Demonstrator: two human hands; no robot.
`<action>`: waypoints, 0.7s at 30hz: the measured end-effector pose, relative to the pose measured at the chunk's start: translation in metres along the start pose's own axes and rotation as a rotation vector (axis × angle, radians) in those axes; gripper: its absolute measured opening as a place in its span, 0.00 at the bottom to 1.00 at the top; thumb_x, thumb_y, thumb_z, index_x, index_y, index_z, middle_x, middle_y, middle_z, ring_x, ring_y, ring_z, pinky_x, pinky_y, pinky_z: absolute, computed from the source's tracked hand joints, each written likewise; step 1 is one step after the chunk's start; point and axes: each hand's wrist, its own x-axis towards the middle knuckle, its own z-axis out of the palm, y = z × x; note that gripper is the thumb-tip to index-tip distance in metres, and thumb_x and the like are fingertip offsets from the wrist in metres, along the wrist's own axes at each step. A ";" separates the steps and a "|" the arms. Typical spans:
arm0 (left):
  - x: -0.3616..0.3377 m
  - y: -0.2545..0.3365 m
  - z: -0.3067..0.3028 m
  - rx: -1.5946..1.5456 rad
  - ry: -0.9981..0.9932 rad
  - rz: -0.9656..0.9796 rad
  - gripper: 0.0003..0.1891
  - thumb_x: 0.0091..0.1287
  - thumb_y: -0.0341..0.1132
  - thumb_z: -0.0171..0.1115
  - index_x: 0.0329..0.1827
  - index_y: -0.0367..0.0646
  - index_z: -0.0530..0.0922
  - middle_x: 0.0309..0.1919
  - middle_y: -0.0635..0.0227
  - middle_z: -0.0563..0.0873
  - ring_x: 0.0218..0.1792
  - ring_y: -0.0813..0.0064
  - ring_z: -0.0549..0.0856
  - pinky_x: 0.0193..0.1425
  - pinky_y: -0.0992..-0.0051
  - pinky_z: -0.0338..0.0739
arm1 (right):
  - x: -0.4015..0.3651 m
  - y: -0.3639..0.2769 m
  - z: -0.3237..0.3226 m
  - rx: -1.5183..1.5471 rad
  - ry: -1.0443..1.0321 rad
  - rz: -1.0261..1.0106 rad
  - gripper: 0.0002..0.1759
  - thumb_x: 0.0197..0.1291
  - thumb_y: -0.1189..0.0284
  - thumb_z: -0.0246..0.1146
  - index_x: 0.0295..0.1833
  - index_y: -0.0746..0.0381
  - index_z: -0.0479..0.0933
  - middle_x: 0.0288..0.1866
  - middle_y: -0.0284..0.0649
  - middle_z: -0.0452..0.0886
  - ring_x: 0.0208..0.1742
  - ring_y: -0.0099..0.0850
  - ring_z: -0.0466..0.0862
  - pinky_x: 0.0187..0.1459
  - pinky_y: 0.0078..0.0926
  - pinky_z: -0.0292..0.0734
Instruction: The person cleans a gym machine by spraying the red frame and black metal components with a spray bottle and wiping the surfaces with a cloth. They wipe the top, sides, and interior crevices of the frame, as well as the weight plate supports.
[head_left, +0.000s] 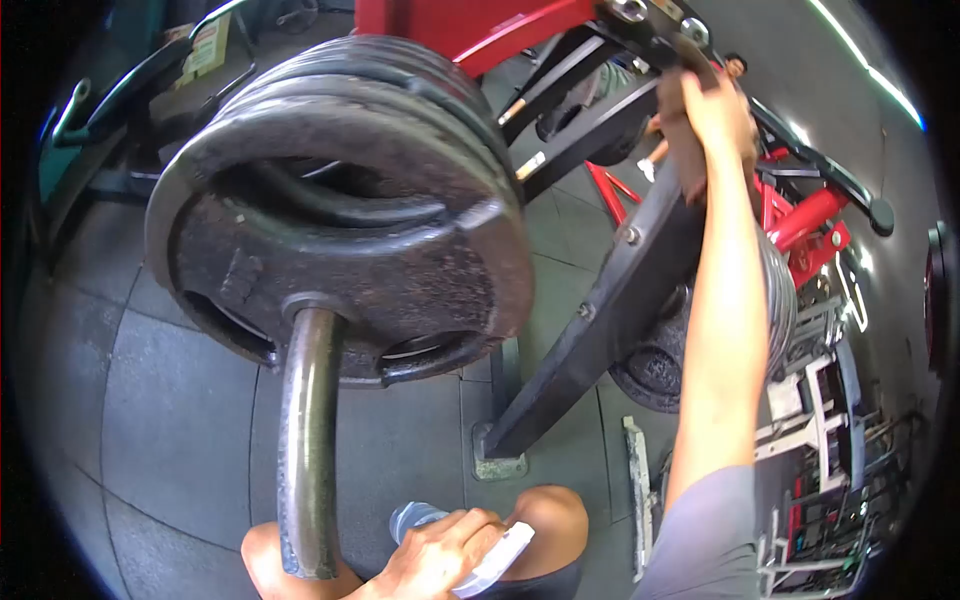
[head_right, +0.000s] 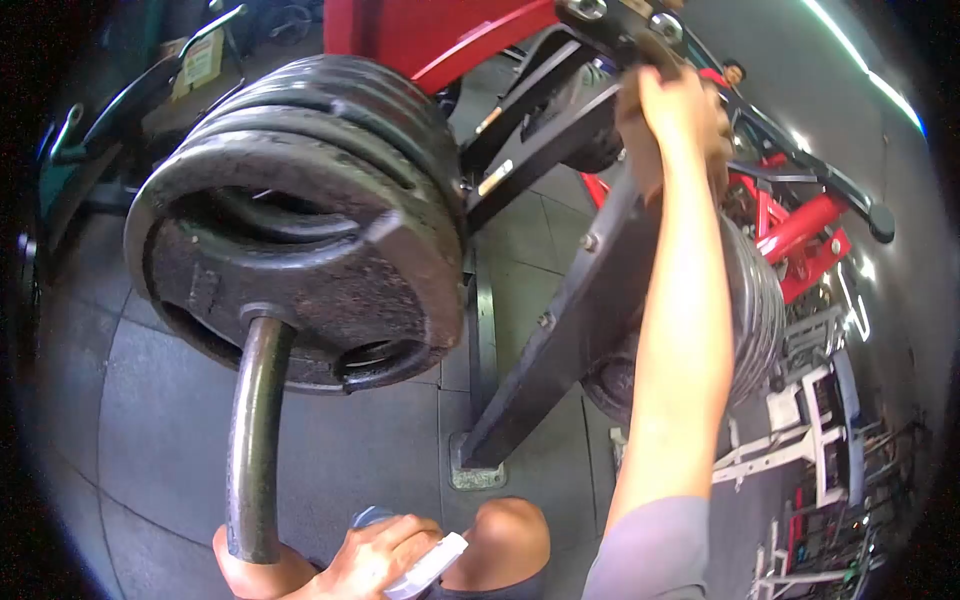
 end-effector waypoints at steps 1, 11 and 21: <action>-0.001 0.002 -0.004 -0.015 0.004 0.007 0.14 0.56 0.29 0.62 0.47 0.39 0.80 0.41 0.58 0.82 0.41 0.53 0.84 0.43 0.60 0.80 | -0.021 0.009 0.002 0.061 0.061 -0.053 0.38 0.57 0.42 0.62 0.68 0.55 0.74 0.65 0.55 0.78 0.65 0.57 0.77 0.65 0.52 0.72; -0.004 -0.009 -0.009 0.002 0.040 0.024 0.10 0.57 0.31 0.62 0.41 0.40 0.78 0.34 0.59 0.78 0.37 0.55 0.82 0.39 0.60 0.78 | 0.029 0.031 0.000 0.249 -0.214 0.124 0.30 0.62 0.44 0.60 0.56 0.58 0.84 0.55 0.57 0.84 0.59 0.53 0.83 0.61 0.47 0.75; -0.022 0.010 -0.011 0.006 0.057 0.077 0.09 0.58 0.31 0.61 0.40 0.40 0.78 0.35 0.57 0.79 0.38 0.53 0.84 0.41 0.59 0.79 | -0.261 0.019 0.006 0.149 0.183 -0.138 0.40 0.65 0.55 0.59 0.78 0.60 0.61 0.80 0.59 0.55 0.77 0.65 0.56 0.75 0.66 0.48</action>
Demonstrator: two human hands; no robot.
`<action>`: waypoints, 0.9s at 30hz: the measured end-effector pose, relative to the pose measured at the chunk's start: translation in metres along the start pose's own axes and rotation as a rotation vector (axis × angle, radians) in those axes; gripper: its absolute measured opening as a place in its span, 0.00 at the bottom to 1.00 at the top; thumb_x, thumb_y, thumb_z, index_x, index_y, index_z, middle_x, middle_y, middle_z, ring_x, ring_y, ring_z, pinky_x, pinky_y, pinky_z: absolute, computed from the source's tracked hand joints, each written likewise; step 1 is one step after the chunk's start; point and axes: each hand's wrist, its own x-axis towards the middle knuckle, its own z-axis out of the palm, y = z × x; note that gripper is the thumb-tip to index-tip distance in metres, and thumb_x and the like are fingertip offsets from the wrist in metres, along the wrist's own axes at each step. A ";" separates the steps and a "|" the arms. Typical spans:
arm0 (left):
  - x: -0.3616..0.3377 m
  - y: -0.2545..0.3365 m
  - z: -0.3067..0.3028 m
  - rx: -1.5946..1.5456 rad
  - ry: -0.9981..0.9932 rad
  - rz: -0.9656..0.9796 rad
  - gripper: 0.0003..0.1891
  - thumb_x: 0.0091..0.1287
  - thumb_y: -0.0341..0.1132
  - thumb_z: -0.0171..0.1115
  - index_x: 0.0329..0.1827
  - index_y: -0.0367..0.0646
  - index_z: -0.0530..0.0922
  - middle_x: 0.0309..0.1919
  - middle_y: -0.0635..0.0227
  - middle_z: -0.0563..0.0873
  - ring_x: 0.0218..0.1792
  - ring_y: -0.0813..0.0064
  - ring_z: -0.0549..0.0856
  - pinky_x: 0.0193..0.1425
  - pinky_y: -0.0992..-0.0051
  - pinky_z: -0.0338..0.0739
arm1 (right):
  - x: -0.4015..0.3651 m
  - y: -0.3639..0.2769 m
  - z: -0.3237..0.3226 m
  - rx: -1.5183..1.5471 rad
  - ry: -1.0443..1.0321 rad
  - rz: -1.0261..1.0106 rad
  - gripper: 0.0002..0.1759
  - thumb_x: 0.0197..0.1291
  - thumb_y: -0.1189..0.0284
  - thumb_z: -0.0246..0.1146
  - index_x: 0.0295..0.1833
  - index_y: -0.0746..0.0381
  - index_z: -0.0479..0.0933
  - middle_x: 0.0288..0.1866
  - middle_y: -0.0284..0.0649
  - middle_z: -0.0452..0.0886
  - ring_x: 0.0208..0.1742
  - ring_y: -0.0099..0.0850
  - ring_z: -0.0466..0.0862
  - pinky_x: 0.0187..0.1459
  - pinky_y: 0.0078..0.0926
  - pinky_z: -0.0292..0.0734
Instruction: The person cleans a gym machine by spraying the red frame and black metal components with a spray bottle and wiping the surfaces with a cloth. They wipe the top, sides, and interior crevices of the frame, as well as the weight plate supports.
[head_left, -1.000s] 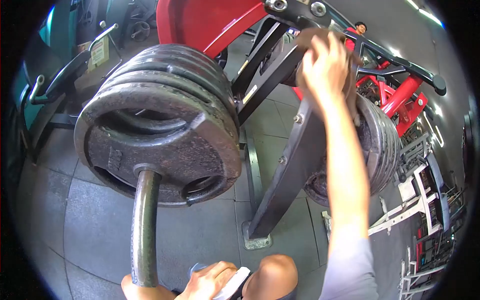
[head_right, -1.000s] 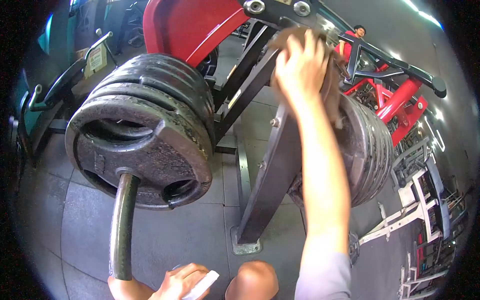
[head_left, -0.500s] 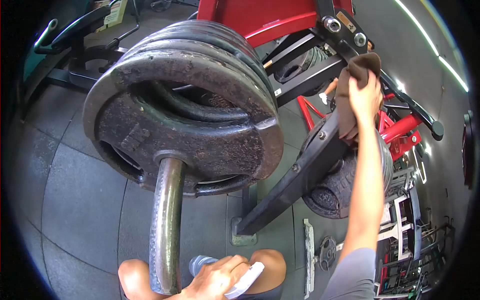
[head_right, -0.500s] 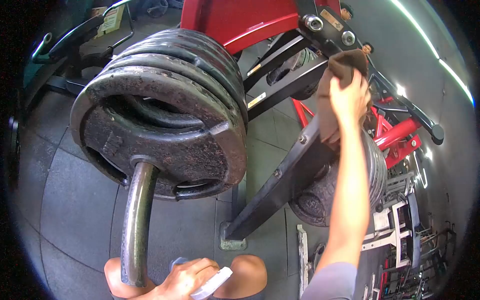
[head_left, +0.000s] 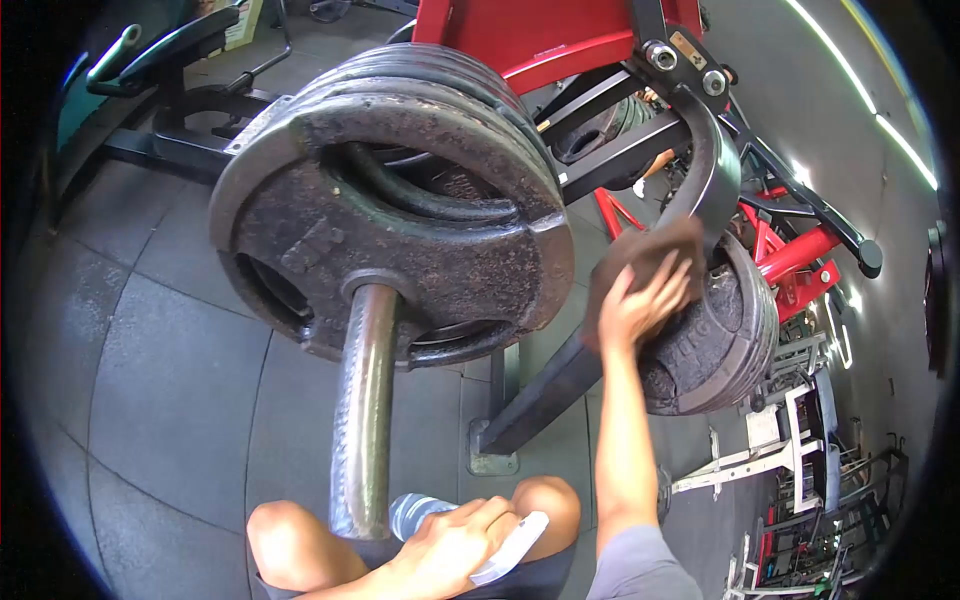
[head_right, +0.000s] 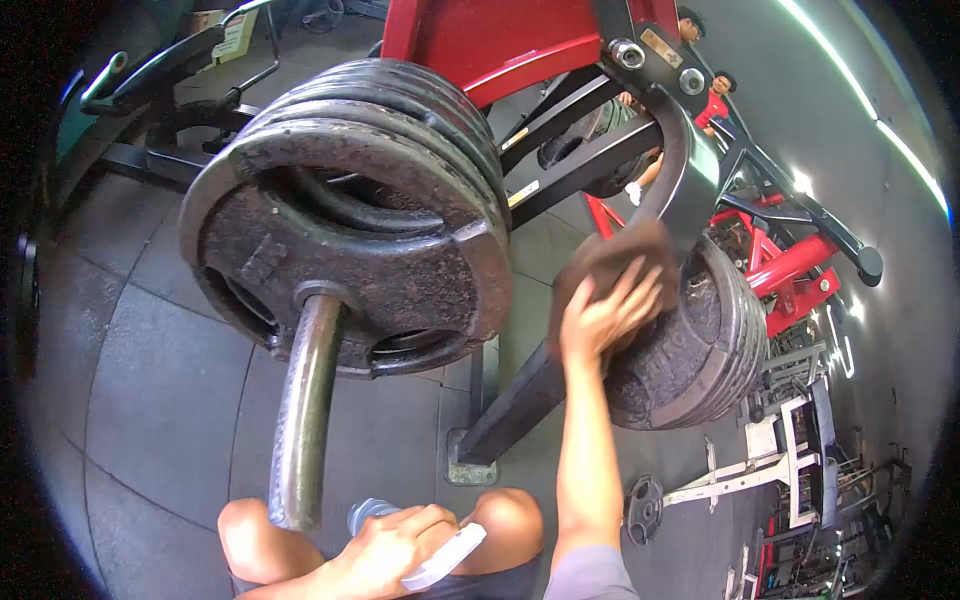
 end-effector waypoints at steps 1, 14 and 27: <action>-0.001 0.000 0.000 0.028 -0.026 0.059 0.15 0.55 0.31 0.62 0.46 0.39 0.76 0.37 0.58 0.78 0.38 0.57 0.83 0.40 0.62 0.80 | -0.030 0.002 -0.008 0.005 -0.062 -0.103 0.43 0.61 0.55 0.61 0.78 0.62 0.60 0.80 0.61 0.52 0.79 0.66 0.52 0.75 0.68 0.46; -0.021 0.024 0.021 0.179 -0.039 0.197 0.20 0.56 0.30 0.63 0.54 0.40 0.78 0.38 0.60 0.80 0.35 0.61 0.85 0.35 0.65 0.83 | 0.059 0.003 0.006 0.012 0.049 0.004 0.41 0.61 0.61 0.63 0.79 0.57 0.61 0.79 0.58 0.57 0.76 0.66 0.57 0.76 0.61 0.52; -0.015 -0.015 -0.006 0.156 -0.154 -0.198 0.08 0.59 0.31 0.62 0.41 0.41 0.78 0.35 0.56 0.80 0.36 0.51 0.84 0.40 0.57 0.80 | 0.207 0.020 0.042 -0.274 -0.042 -0.465 0.30 0.57 0.67 0.65 0.65 0.68 0.75 0.71 0.47 0.72 0.78 0.56 0.59 0.76 0.46 0.60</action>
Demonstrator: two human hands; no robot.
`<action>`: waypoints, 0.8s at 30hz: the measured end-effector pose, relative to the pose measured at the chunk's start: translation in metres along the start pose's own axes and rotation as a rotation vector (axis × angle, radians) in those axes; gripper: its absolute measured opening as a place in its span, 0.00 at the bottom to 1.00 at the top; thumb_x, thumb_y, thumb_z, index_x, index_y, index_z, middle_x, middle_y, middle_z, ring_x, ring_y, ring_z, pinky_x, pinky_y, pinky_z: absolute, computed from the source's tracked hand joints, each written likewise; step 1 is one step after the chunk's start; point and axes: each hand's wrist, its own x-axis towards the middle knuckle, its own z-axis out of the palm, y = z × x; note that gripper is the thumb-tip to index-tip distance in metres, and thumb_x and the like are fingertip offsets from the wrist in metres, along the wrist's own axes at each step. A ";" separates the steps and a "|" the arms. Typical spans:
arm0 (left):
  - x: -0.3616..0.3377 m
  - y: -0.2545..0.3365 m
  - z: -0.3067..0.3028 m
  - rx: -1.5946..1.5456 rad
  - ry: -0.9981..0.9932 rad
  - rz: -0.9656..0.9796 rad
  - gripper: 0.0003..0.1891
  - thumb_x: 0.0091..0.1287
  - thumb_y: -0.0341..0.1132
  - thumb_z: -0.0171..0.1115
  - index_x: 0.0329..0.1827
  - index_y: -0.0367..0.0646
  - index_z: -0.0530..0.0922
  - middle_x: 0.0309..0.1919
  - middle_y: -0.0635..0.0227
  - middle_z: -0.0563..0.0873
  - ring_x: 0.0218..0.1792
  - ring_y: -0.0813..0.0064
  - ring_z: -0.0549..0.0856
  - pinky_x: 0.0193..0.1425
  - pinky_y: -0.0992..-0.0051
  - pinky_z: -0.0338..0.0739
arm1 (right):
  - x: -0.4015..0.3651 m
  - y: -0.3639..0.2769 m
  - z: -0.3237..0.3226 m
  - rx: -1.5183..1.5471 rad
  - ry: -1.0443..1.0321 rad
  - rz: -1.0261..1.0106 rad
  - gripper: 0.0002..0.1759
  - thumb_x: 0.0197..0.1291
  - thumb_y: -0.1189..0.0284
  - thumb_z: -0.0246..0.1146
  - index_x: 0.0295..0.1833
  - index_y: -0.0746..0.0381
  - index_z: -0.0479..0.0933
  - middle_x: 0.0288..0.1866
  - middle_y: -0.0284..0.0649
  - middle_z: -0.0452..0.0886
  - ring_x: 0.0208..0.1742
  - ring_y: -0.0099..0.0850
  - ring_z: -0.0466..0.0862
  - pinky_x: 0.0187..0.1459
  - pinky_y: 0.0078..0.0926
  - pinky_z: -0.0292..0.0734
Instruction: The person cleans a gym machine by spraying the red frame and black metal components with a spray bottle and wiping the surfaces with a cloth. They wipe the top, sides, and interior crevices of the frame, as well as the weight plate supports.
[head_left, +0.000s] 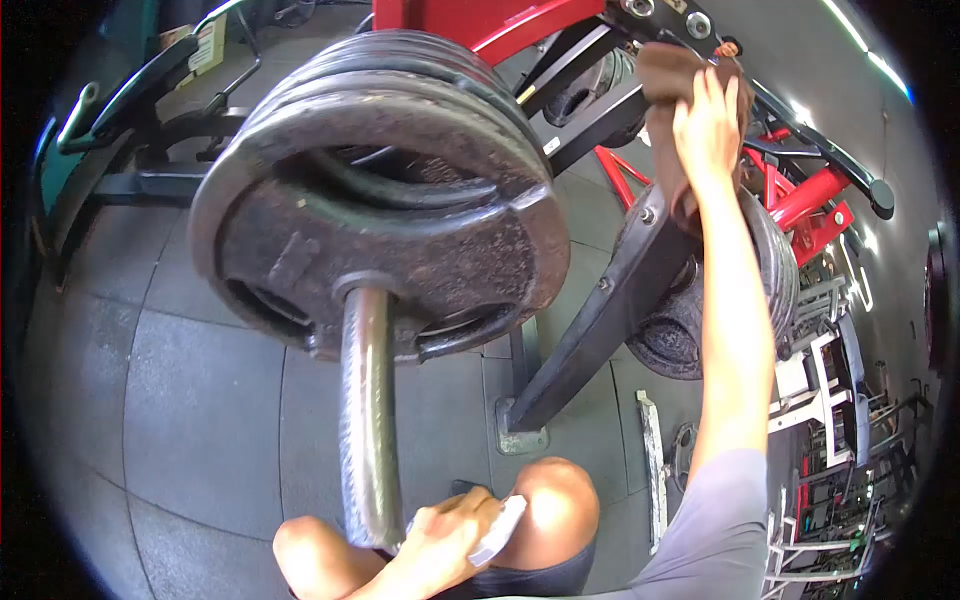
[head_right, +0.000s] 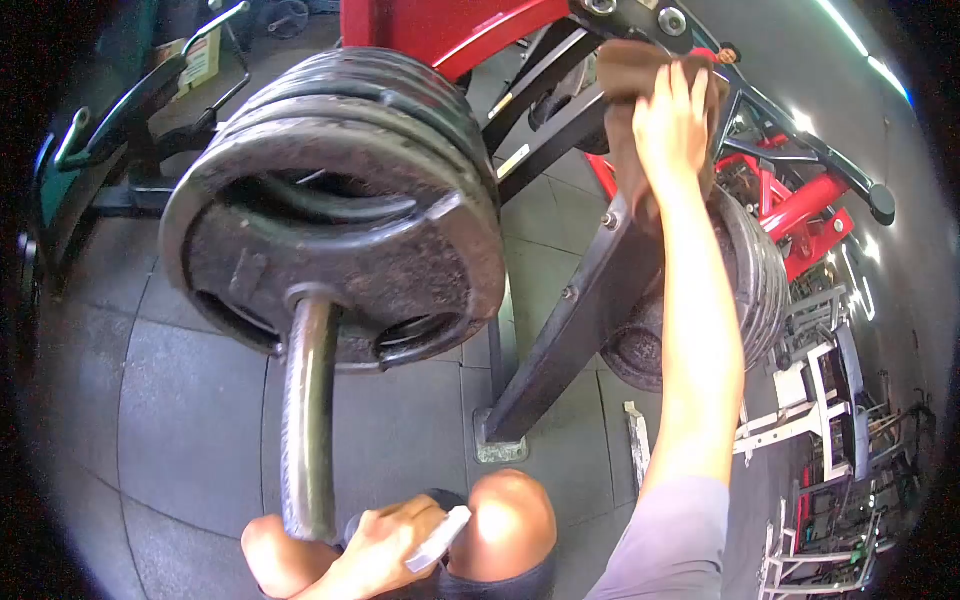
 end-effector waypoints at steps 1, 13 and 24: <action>0.004 -0.005 0.002 0.005 0.021 -0.021 0.08 0.59 0.31 0.62 0.41 0.42 0.79 0.36 0.56 0.81 0.36 0.51 0.85 0.40 0.57 0.80 | 0.019 0.002 0.012 -0.126 0.004 0.024 0.27 0.59 0.65 0.63 0.62 0.68 0.78 0.68 0.48 0.76 0.77 0.56 0.61 0.75 0.48 0.62; 0.056 -0.047 0.002 0.070 -0.032 -0.267 0.16 0.54 0.32 0.66 0.46 0.41 0.80 0.40 0.52 0.82 0.40 0.46 0.84 0.43 0.55 0.80 | -0.001 -0.143 0.147 -0.122 -0.357 0.312 0.22 0.66 0.62 0.55 0.56 0.62 0.84 0.66 0.45 0.79 0.79 0.51 0.57 0.77 0.63 0.40; 0.050 -0.043 0.000 0.112 0.163 -0.251 0.11 0.58 0.31 0.63 0.43 0.41 0.80 0.35 0.56 0.81 0.37 0.49 0.82 0.38 0.55 0.78 | -0.221 -0.275 0.107 0.717 -0.319 0.350 0.26 0.66 0.58 0.60 0.64 0.63 0.76 0.72 0.46 0.71 0.72 0.47 0.67 0.69 0.56 0.63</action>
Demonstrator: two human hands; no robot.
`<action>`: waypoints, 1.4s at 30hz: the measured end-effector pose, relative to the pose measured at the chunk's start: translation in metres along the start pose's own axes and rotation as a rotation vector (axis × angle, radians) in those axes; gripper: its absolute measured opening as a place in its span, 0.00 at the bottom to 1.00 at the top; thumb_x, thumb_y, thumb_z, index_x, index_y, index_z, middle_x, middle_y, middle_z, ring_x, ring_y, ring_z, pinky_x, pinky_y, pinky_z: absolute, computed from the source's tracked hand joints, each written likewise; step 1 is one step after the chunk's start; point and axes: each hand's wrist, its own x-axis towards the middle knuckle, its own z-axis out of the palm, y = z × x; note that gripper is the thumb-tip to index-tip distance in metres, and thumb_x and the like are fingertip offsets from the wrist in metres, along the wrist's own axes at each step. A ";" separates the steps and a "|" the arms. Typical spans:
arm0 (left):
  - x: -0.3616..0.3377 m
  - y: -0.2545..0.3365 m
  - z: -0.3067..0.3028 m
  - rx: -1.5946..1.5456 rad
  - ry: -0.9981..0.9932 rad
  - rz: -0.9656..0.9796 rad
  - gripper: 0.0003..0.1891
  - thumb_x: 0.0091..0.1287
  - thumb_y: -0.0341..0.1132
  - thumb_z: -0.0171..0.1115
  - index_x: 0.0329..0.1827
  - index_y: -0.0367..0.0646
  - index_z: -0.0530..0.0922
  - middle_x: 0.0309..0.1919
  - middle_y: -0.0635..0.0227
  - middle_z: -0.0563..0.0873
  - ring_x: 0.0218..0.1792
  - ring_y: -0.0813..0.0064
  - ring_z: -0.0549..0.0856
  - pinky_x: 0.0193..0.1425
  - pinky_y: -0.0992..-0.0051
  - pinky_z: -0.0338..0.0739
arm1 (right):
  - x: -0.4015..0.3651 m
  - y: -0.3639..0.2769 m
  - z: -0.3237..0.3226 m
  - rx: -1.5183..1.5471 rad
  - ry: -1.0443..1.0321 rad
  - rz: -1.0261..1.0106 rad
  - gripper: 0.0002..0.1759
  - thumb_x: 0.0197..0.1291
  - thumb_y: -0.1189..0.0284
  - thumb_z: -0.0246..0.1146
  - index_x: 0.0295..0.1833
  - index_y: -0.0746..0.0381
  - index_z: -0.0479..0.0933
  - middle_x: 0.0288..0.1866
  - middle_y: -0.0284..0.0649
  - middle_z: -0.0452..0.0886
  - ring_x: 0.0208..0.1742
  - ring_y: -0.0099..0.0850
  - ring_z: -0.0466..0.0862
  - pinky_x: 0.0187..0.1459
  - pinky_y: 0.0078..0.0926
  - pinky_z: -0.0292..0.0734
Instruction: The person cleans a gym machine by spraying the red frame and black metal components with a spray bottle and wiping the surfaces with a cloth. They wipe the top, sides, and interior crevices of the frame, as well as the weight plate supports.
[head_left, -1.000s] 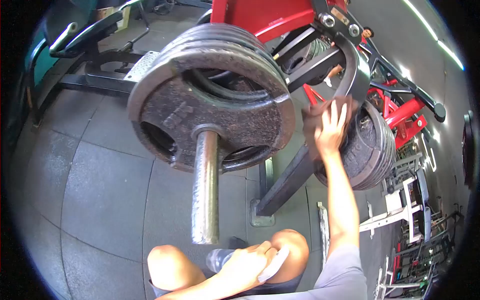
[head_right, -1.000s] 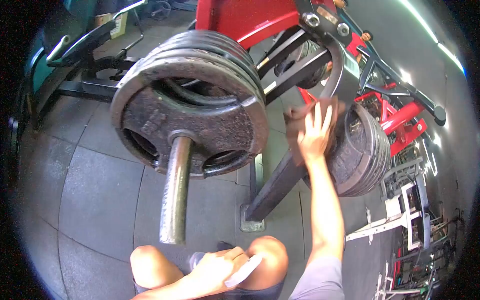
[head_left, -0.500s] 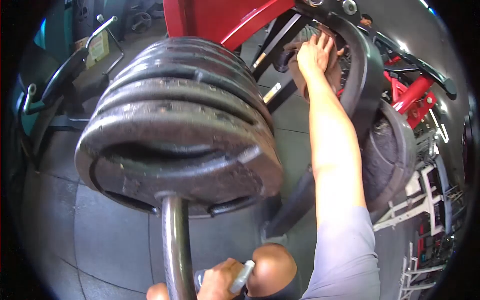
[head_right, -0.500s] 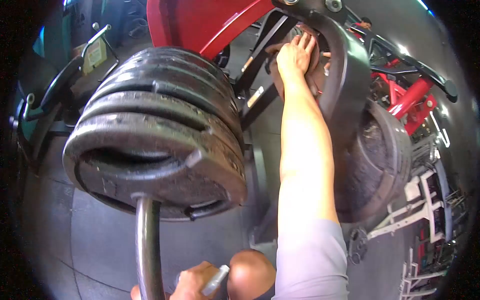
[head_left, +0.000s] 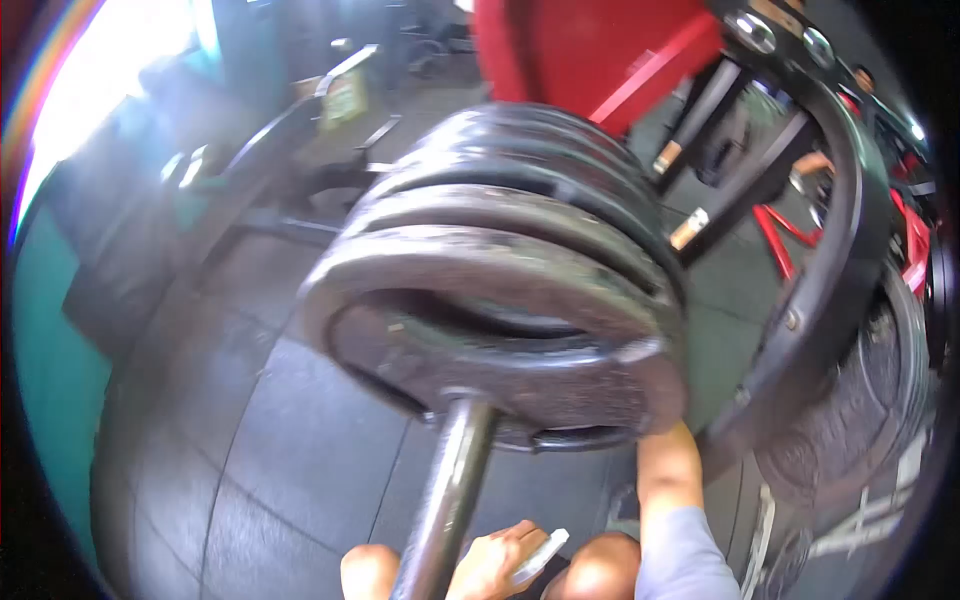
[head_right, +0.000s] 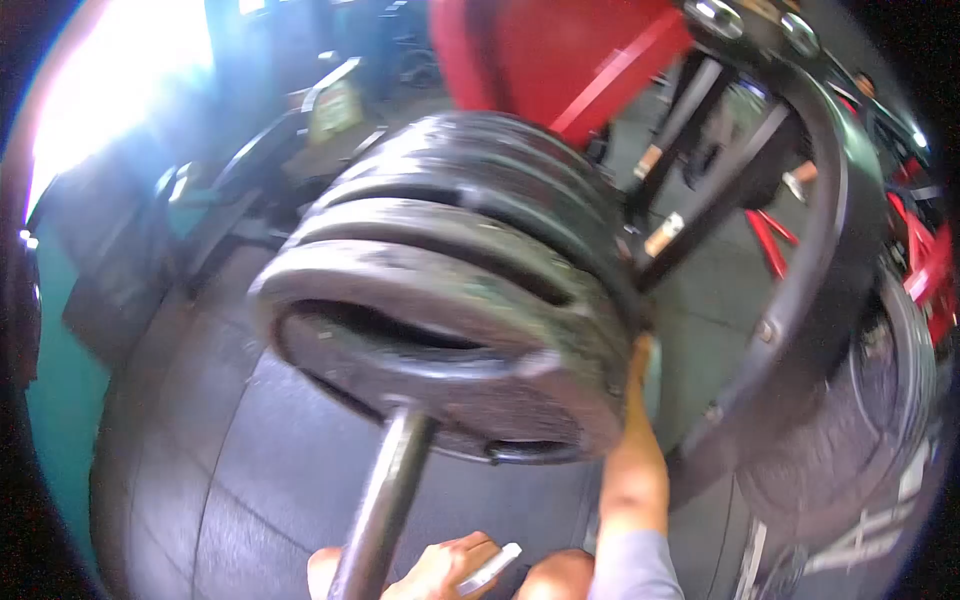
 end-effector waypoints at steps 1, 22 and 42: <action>-0.005 -0.007 0.009 0.064 0.024 0.064 0.11 0.59 0.32 0.62 0.44 0.42 0.81 0.35 0.58 0.82 0.37 0.52 0.83 0.37 0.55 0.78 | -0.005 0.001 -0.002 0.051 -0.038 0.031 0.26 0.67 0.58 0.60 0.64 0.64 0.76 0.72 0.46 0.71 0.72 0.46 0.68 0.68 0.55 0.64; -0.096 0.032 -0.013 0.026 0.006 0.234 0.11 0.58 0.34 0.62 0.40 0.37 0.80 0.38 0.52 0.83 0.43 0.49 0.84 0.45 0.56 0.80 | 0.044 -0.041 -0.269 0.770 0.708 0.462 0.35 0.77 0.52 0.53 0.58 0.81 0.73 0.53 0.57 0.82 0.51 0.42 0.83 0.56 0.40 0.76; -0.083 0.083 -0.040 -0.016 -0.154 0.173 0.09 0.64 0.32 0.60 0.45 0.41 0.81 0.38 0.61 0.83 0.37 0.59 0.86 0.41 0.58 0.82 | 0.178 0.025 -0.328 -0.311 0.466 0.260 0.29 0.75 0.56 0.52 0.55 0.75 0.78 0.57 0.57 0.74 0.58 0.55 0.74 0.62 0.48 0.69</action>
